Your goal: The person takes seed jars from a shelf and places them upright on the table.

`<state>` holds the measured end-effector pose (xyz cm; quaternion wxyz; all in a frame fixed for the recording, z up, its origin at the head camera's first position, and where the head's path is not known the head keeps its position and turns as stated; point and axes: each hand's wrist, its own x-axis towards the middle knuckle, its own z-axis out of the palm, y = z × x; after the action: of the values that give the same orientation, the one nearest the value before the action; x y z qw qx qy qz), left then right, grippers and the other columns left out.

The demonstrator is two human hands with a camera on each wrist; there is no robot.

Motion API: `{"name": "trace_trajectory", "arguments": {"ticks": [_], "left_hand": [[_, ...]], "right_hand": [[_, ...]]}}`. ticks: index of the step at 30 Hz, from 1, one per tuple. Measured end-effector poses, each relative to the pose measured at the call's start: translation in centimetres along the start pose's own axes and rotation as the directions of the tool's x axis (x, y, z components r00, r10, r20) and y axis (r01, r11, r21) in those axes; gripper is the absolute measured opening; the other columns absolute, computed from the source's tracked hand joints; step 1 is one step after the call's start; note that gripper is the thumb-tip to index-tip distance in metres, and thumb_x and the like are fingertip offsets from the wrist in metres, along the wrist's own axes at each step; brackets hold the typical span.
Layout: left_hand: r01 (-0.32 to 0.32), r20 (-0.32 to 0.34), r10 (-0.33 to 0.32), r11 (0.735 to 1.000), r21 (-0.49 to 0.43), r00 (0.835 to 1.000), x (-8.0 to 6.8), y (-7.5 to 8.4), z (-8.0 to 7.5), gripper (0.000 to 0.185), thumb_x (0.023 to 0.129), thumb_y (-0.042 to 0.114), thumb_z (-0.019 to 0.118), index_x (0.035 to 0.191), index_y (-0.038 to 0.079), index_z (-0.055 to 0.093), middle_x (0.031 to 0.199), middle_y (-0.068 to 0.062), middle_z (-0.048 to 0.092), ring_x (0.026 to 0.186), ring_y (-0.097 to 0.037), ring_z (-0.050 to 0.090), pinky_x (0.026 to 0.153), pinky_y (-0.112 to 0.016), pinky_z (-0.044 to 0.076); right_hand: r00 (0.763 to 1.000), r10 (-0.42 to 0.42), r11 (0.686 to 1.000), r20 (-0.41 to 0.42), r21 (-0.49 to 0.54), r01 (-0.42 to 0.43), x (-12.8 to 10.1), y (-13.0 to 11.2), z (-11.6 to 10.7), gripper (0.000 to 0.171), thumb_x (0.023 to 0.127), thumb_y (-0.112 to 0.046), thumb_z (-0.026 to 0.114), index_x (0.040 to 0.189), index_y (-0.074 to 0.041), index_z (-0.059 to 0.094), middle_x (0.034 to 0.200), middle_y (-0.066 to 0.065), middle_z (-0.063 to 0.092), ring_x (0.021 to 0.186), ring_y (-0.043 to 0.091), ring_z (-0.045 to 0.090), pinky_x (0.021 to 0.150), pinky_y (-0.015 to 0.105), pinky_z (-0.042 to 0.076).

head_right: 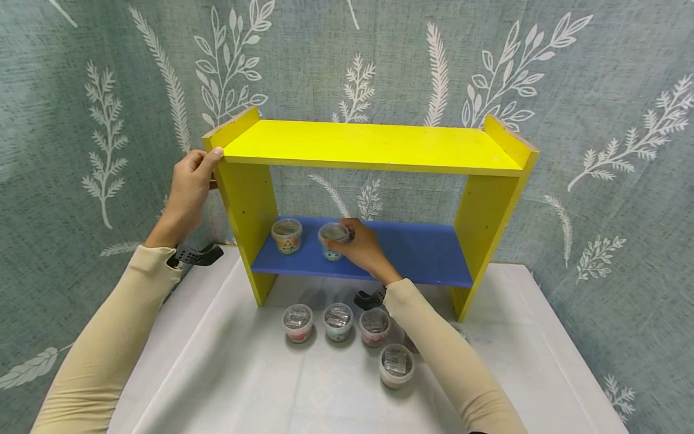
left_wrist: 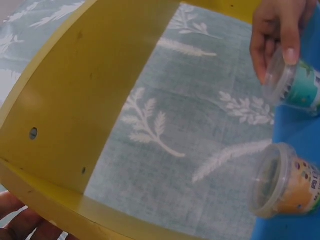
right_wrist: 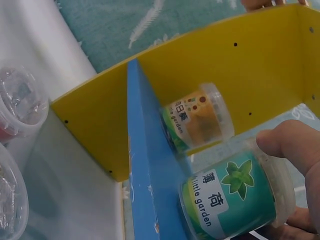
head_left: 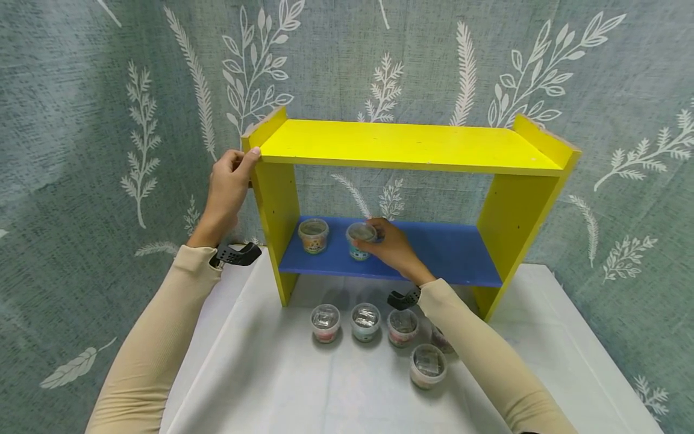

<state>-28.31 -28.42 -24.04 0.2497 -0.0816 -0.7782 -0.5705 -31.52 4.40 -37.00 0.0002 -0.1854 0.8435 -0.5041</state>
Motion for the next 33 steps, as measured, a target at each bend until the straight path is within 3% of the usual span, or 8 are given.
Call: {"name": "trace_trajectory", "arguments": {"ticks": [11, 33], "left_hand": [[-0.008, 0.004, 0.008, 1.0, 0.003, 1.0, 0.0, 0.2, 0.0, 0.046, 0.102, 0.056, 0.055, 0.111, 0.011, 0.057, 0.104, -0.003, 0.055, 0.091, -0.018, 0.054, 0.083, -0.031, 0.047], [-0.003, -0.001, 0.003, 1.0, -0.016, 1.0, -0.1, 0.1, 0.2, 0.046, 0.102, 0.055, 0.056, 0.112, 0.01, 0.057, 0.106, -0.002, 0.056, 0.092, -0.017, 0.055, 0.085, -0.032, 0.046]], "right_hand": [[1.0, -0.02, 0.999, -0.023, -0.044, 0.019, -0.8, 0.5, -0.9, 0.073, 0.087, -0.058, 0.077, 0.145, -0.021, 0.051, 0.143, 0.0, 0.054, 0.127, 0.026, 0.052, 0.092, 0.05, 0.052], [0.999, -0.029, 0.998, -0.027, -0.061, 0.028, -3.5, 1.3, -1.9, 0.077, 0.086, -0.06, 0.077, 0.147, -0.019, 0.052, 0.139, 0.0, 0.056, 0.121, 0.024, 0.054, 0.09, 0.05, 0.051]]}}
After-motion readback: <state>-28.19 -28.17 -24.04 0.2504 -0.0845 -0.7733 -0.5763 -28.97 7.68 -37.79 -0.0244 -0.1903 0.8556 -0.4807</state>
